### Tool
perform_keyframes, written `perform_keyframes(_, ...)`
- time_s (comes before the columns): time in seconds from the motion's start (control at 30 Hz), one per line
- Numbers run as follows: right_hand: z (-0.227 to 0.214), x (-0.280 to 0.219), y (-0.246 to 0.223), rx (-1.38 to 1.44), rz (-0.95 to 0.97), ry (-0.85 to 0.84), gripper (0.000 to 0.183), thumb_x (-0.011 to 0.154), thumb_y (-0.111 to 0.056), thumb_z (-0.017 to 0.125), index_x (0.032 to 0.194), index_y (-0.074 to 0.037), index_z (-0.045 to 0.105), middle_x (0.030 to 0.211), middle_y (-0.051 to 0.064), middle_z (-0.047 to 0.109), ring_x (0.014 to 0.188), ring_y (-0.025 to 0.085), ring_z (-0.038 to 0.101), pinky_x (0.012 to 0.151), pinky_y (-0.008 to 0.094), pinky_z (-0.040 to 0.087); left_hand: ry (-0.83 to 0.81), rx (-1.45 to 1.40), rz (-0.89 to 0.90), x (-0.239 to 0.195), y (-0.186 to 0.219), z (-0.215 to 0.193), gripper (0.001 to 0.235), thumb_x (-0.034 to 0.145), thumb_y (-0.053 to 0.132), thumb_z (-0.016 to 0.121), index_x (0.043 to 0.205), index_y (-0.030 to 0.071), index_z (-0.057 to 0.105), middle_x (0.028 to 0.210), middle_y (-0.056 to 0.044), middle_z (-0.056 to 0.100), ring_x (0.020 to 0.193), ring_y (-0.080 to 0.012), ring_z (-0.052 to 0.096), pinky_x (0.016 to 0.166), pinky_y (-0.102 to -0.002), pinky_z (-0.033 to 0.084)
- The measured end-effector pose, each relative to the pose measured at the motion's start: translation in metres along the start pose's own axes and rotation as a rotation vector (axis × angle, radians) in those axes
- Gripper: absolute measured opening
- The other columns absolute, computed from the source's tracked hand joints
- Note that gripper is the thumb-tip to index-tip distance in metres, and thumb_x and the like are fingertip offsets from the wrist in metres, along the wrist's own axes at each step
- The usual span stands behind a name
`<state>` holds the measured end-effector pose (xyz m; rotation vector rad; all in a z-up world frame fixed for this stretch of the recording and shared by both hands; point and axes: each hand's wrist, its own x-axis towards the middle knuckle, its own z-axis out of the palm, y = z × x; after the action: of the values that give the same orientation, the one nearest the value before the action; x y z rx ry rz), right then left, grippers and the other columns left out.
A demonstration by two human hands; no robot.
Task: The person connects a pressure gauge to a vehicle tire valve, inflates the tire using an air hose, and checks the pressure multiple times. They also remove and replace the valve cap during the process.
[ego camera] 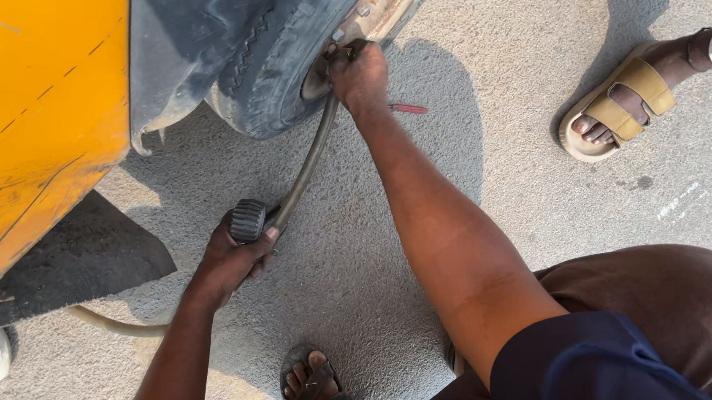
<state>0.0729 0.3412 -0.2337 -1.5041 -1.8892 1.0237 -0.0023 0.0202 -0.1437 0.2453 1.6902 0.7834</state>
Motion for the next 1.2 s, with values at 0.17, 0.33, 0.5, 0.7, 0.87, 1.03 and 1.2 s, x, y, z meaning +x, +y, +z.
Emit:
perform_keyframes(0.17,0.005,-0.002,0.000,-0.044,0.047,-0.034,0.021,0.090,-0.021,0.068,0.093,-0.002,0.074,0.086,0.017,0.078,0.080,0.026,0.077,0.075,0.037,0.062,-0.006,-0.030,-0.047,0.000,-0.004,0.001,0.037,0.088,0.029,0.075,0.115,0.009,0.060,0.074,-0.005,0.067,0.061,-0.0116,0.061,0.049,-0.030,0.050)
perform_keyframes(0.33,0.001,-0.007,-0.018,-0.041,-0.016,0.071,0.027,0.084,-0.027,0.077,0.096,-0.002,0.075,0.090,0.018,0.078,0.087,0.031,0.076,0.081,0.040,0.063,0.020,-0.074,-0.100,0.001,0.002,0.006,0.034,0.086,0.023,0.074,0.116,0.011,0.062,0.076,-0.005,0.066,0.062,-0.0131,0.061,0.050,-0.032,0.047)
perform_keyframes(0.5,0.009,-0.001,-0.023,-0.299,0.278,-0.283,0.052,0.093,-0.043,0.064,0.122,0.001,0.062,0.107,0.019,0.073,0.096,0.029,0.079,0.082,0.035,0.068,0.041,-0.070,-0.187,0.003,0.002,0.007,0.024,0.091,0.022,0.073,0.105,0.005,0.064,0.070,-0.010,0.062,0.060,-0.0179,0.055,0.051,-0.035,0.043)
perform_keyframes(0.7,0.022,0.003,-0.018,-0.483,0.121,-0.230,0.061,0.086,-0.051,0.065,0.121,-0.001,0.060,0.115,0.015,0.069,0.112,0.029,0.069,0.096,0.039,0.058,0.005,-0.091,-0.169,0.013,-0.014,0.002,0.024,0.091,0.021,0.074,0.106,0.005,0.064,0.071,-0.010,0.063,0.059,-0.0180,0.055,0.051,-0.034,0.043)
perform_keyframes(0.87,0.028,0.002,-0.013,-0.421,0.152,-0.215,0.062,0.088,-0.049,0.067,0.123,0.001,0.059,0.114,0.018,0.071,0.111,0.029,0.071,0.096,0.037,0.060,0.010,-0.086,-0.156,0.017,-0.024,0.003,0.027,0.089,0.017,0.076,0.109,0.005,0.063,0.075,-0.010,0.065,0.063,-0.0182,0.059,0.051,-0.033,0.045)
perform_keyframes(1.03,0.020,0.005,-0.009,-0.374,0.158,-0.213,0.055,0.085,-0.044,0.068,0.117,0.000,0.062,0.112,0.019,0.072,0.109,0.031,0.072,0.094,0.038,0.060,-0.004,-0.072,-0.118,0.017,-0.017,0.009,0.045,0.081,0.012,0.078,0.122,0.011,0.060,0.083,-0.007,0.068,0.066,-0.0165,0.062,0.050,-0.033,0.047)
perform_keyframes(1.2,0.017,0.003,-0.005,-0.247,0.137,-0.128,0.046,0.082,-0.034,0.072,0.112,-0.001,0.066,0.106,0.019,0.074,0.102,0.032,0.073,0.091,0.039,0.060,-0.003,0.024,-0.110,0.006,-0.005,0.010,0.048,0.083,0.017,0.080,0.126,0.011,0.059,0.082,-0.007,0.069,0.065,-0.0149,0.062,0.051,-0.031,0.049)
